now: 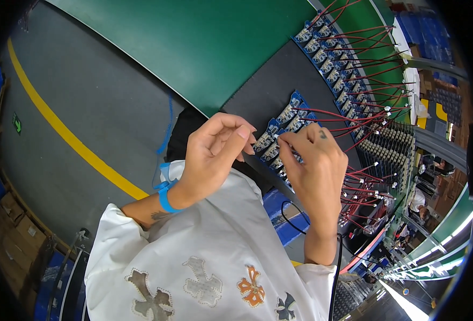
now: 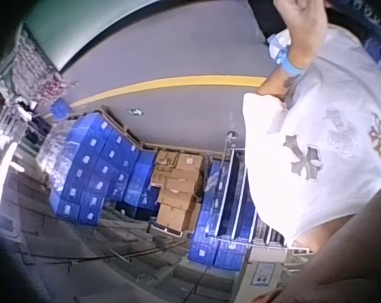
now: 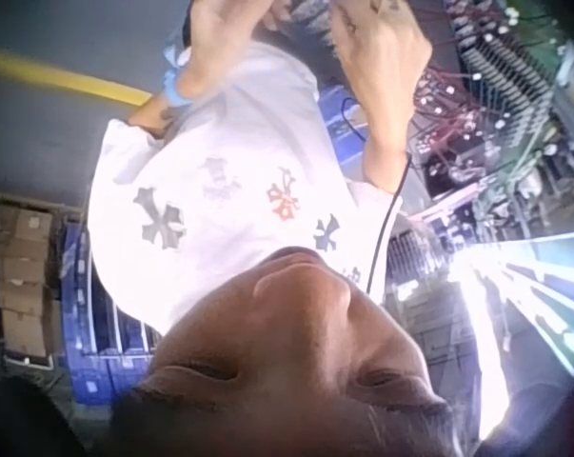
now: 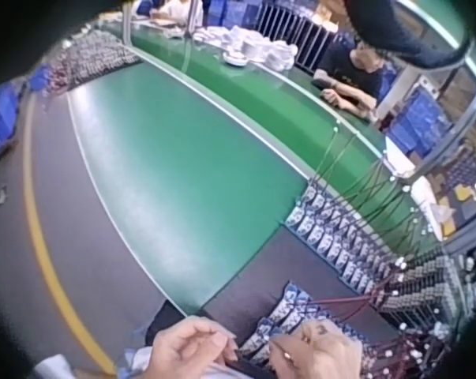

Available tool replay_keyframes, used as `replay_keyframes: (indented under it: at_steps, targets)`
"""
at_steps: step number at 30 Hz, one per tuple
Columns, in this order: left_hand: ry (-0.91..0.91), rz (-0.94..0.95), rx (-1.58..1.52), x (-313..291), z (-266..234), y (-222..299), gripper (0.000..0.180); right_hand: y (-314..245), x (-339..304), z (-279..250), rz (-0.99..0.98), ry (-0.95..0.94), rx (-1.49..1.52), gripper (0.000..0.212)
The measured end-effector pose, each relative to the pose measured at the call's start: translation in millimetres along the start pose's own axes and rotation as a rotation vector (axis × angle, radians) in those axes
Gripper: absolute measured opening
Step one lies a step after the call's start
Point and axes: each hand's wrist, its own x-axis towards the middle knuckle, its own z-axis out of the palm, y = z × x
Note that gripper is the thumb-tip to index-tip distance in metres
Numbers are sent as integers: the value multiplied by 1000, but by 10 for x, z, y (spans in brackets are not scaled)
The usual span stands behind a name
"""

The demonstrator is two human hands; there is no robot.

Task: The person connects wire harnesses to small electronic circuit boards by hand, attaching the connectors on the harnesses to the circuit boards.

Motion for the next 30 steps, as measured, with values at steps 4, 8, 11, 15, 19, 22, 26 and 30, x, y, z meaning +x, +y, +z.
replay_keyframes:
  at_steps: [4, 8, 11, 15, 19, 22, 26, 30]
  targets:
    - [-16, -24, 35, -19, -23, -2, 13, -6, 17, 56, -29, -152, -63, 6]
    - [-10, -3, 60, -27, -3, -27, 10, -8, 38, 88, -47, -172, -35, 6]
    - [-13, 370, 456, 50, -56, -57, 9, -22, 53, 103, -77, -192, -92, 5]
    - [-48, 704, 1046, 51, -44, -79, 15, -76, 108, 93, -132, -265, -217, 6]
    - [-96, 677, 1161, 42, -73, -142, 14, -147, 194, 106, -179, -298, -232, 7]
    - [-96, 660, 1153, 45, -77, -135, 14, -164, 226, 134, -257, -319, -280, 10]
    - [-103, 650, 1115, 76, -63, -134, 15, -203, 226, 138, -257, -402, -261, 5]
    - [-112, 672, 1157, 92, -47, -103, 16, -110, 226, 104, -251, -379, -230, 7]
